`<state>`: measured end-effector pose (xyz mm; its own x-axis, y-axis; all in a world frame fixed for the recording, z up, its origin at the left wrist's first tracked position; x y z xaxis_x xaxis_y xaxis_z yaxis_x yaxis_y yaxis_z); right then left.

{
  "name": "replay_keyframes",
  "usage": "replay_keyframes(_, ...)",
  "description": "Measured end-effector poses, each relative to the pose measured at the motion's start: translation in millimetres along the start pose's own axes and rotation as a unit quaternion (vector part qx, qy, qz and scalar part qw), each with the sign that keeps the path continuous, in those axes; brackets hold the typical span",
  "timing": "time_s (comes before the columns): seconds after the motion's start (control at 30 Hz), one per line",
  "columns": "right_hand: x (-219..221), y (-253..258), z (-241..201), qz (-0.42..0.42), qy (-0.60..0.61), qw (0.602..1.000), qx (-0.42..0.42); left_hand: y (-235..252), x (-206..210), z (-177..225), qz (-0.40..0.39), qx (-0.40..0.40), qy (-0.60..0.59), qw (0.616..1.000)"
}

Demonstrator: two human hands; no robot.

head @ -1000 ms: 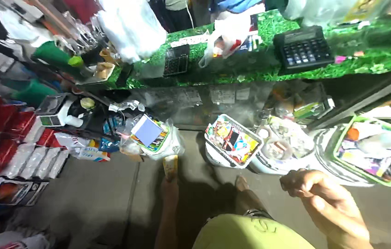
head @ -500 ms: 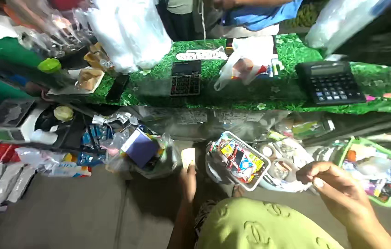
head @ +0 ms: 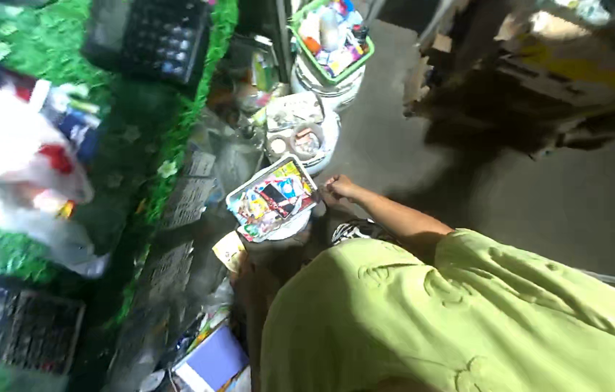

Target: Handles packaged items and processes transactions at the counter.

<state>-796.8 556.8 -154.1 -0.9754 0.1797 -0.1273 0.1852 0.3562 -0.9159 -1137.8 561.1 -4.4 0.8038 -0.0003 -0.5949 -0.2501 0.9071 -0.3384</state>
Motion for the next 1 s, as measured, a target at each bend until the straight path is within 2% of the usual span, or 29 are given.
replay_keyframes(0.1, -43.0, 61.0, 5.0, 0.058, 0.009, 0.997, 0.057, 15.6, 34.7, 9.4, -0.047, -0.007, 0.032, 0.998)
replay_keyframes(0.2, -66.5, 130.3, -9.4, 0.095, -0.016, 0.993, 0.070, 26.5, 74.8, 12.7, -0.072, -0.028, 0.031, 0.997)
replay_keyframes(0.37, -72.2, 215.8, -70.8, 0.122, -0.052, 0.990, 0.041, 31.2, 123.9, 18.1, -0.097, -0.044, 0.074, 0.992)
replay_keyframes(0.5, -71.0, 252.6, -102.3, 0.158, -0.060, 0.978, 0.120, 43.7, 152.6, 24.9, -0.115, -0.041, 0.118, 0.985)
replay_keyframes(0.6, -71.3, 258.0, -108.6, 0.154, -0.060, 0.975, 0.151, 62.8, 176.8, 41.8, -0.144, -0.025, 0.090, 0.985)
replay_keyframes(0.73, -82.0, 247.7, -109.2, 0.167, -0.042, 0.979, 0.104, 94.2, 226.1, 82.1, -0.230, -0.031, 0.036, 0.972)
replay_keyframes(0.8, -92.2, 214.2, -110.8, 0.214, -0.013, 0.976, 0.036, 111.1, 258.4, 84.5, -0.280, -0.059, 0.001, 0.958)
replay_keyframes(0.87, -93.1, 165.7, -107.3, 0.228, -0.027, 0.970, -0.082, 123.1, 287.1, 81.6, -0.334, -0.091, -0.029, 0.938)
replay_keyframes(0.93, -79.6, 117.3, -90.9, 0.177, -0.090, 0.958, -0.208, 132.0, 310.3, 71.5, -0.395, -0.087, -0.041, 0.914)
replay_keyframes(1.0, -59.4, 82.8, -68.5, 0.091, -0.194, 0.933, -0.290, 137.6, 324.8, 65.6, -0.468, 0.011, -0.002, 0.883)
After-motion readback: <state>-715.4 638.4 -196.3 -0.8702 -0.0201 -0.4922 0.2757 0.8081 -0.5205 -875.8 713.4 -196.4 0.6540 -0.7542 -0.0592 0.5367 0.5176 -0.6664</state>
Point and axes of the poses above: each hand's wrist, its own y-axis towards the middle knuckle, its own x-axis out of the palm, z = x × y, the point moved 2 cm from there along y, towards the middle knuckle, and after that the axes turned 11 degrees about x, right-handed, at the moved point
